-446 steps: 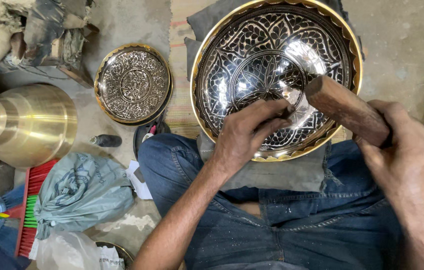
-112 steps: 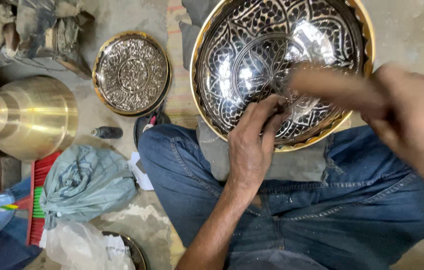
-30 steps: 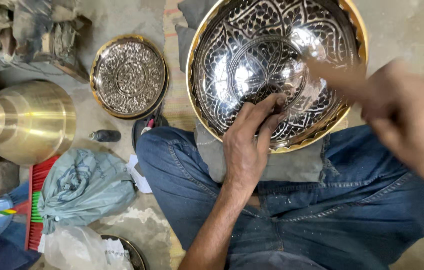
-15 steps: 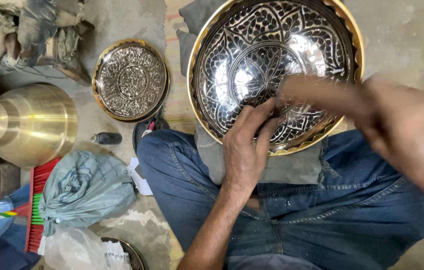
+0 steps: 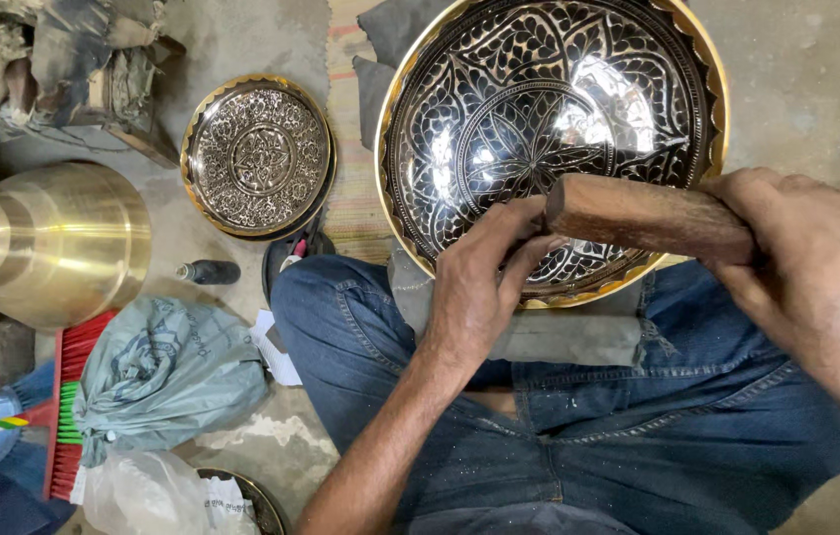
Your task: The person uses a hammer and chisel to engrave intricate patterns into a large metal plate. They then rub the surface with a sanding block to smooth and polish the engraved areas.
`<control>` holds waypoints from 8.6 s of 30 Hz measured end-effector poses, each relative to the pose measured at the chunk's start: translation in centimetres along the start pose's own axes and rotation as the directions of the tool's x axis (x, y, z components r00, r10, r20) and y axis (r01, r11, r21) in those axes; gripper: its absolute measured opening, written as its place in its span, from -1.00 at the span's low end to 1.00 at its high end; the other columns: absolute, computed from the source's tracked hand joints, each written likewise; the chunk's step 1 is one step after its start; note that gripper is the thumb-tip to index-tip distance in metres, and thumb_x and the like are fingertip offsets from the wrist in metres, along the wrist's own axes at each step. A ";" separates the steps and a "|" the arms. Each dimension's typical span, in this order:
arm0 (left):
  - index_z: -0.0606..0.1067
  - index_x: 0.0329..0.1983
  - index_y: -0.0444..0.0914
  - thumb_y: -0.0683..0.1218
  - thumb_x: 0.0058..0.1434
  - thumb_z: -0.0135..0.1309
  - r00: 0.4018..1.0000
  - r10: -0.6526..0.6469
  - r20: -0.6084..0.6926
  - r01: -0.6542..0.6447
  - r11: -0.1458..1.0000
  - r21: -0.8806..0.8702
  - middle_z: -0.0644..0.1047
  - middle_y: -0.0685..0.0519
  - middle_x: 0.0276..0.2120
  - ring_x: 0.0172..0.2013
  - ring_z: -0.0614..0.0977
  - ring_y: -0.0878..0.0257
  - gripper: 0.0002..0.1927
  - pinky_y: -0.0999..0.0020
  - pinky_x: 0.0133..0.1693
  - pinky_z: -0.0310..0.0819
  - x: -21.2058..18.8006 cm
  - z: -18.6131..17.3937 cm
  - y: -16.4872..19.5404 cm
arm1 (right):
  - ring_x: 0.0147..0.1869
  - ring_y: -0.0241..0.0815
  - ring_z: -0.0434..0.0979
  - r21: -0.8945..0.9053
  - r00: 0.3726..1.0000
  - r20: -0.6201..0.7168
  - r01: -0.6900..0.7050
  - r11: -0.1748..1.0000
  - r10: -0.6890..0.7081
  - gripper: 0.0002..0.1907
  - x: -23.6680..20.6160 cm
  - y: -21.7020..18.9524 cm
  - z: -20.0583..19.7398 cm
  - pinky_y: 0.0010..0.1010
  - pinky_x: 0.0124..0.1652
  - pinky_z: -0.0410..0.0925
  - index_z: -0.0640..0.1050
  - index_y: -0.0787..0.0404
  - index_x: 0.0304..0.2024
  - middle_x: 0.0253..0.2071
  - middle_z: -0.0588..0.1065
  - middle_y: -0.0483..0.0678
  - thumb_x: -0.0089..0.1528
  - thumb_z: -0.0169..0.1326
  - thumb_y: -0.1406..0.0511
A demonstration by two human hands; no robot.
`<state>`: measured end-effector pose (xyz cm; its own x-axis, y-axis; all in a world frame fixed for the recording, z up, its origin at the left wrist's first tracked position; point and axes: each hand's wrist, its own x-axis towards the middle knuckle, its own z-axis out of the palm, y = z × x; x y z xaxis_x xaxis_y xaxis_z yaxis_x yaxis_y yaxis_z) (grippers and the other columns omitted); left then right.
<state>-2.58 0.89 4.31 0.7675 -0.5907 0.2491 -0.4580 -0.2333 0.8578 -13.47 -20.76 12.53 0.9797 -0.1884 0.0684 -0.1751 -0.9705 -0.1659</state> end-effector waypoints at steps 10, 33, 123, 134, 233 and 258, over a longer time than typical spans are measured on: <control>0.48 0.19 -0.25 -0.11 0.37 0.14 0.999 -0.044 -0.001 0.044 0.997 -0.057 0.61 -0.06 0.05 0.01 0.73 0.14 -0.65 0.31 -0.04 0.65 -0.1 0.7 -1.1 | -0.33 -0.04 0.60 0.244 0.975 0.029 -0.219 0.945 0.218 -0.73 0.3 0.4 0.1 -0.23 -0.26 0.45 0.47 0.26 0.04 -0.34 0.50 0.04 0.32 0.18 0.35; 0.50 0.17 -0.27 -0.16 0.34 0.16 0.999 -0.021 -0.031 0.019 0.997 -0.072 0.63 -0.07 0.03 0.00 0.73 0.16 -0.66 0.29 0.01 0.71 -0.3 0.5 -0.9 | -0.30 -0.08 0.65 0.215 0.932 0.206 -0.340 0.916 0.298 -0.68 0.2 1.3 0.8 -0.24 -0.30 0.51 0.44 0.30 0.04 -0.32 0.55 0.10 0.26 0.18 0.40; 0.50 0.25 -0.05 -0.05 0.34 0.14 0.998 -0.039 0.058 0.034 0.995 0.091 0.48 0.11 -0.31 -0.36 0.61 0.31 -0.60 0.32 -0.31 0.57 -0.1 -0.2 0.2 | -0.17 0.07 0.63 -0.080 0.990 0.075 -0.117 0.990 0.123 -0.61 -3.1 0.3 2.1 -0.13 -0.17 0.43 0.44 0.17 -0.07 -0.31 0.56 0.05 0.08 0.23 0.31; 0.50 0.25 -0.02 0.00 0.39 0.08 0.991 -0.080 0.110 0.064 0.987 0.146 0.49 0.14 -0.28 -0.38 0.61 0.35 -0.64 0.46 -0.32 0.66 -0.4 0.9 -1.5 | -0.18 0.10 0.64 -0.013 0.951 0.123 -0.284 0.959 0.284 -0.61 -3.2 -0.8 2.5 -0.09 -0.14 0.43 0.43 0.14 -0.03 -0.31 0.57 0.08 0.14 0.25 0.29; 0.56 0.06 -0.25 -0.06 0.19 0.32 0.296 -0.819 -0.490 0.339 0.570 -0.748 0.43 0.15 -0.52 -0.62 0.22 0.40 -0.61 0.46 -0.59 0.00 -20.5 -12.2 -17.3 | 0.05 -0.28 0.46 0.887 0.880 -0.178 -0.050 0.459 0.439 -0.55 2.6 -0.1 9.1 -0.47 0.01 0.35 0.40 0.37 0.23 0.02 0.48 0.02 0.43 0.11 0.19; 0.57 -0.09 -0.39 -0.05 0.14 0.33 0.489 -0.306 -0.816 0.720 0.670 0.180 0.59 -0.14 -0.20 -0.25 0.61 0.03 -0.62 0.14 -0.19 0.47 -20.6 -10.7 -16.7 | 0.06 -0.13 0.38 0.543 0.677 -0.679 0.201 0.815 0.285 -0.67 10.7 2.5 10.7 -0.26 0.10 0.29 0.58 0.46 0.01 -0.11 0.47 0.10 0.61 0.06 0.24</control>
<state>-5.98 25.23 -10.38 0.8822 0.4130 0.2261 0.1652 -0.7212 0.6727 -2.35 -23.57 2.32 0.5466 -0.5066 0.6668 0.1076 -0.7471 -0.6559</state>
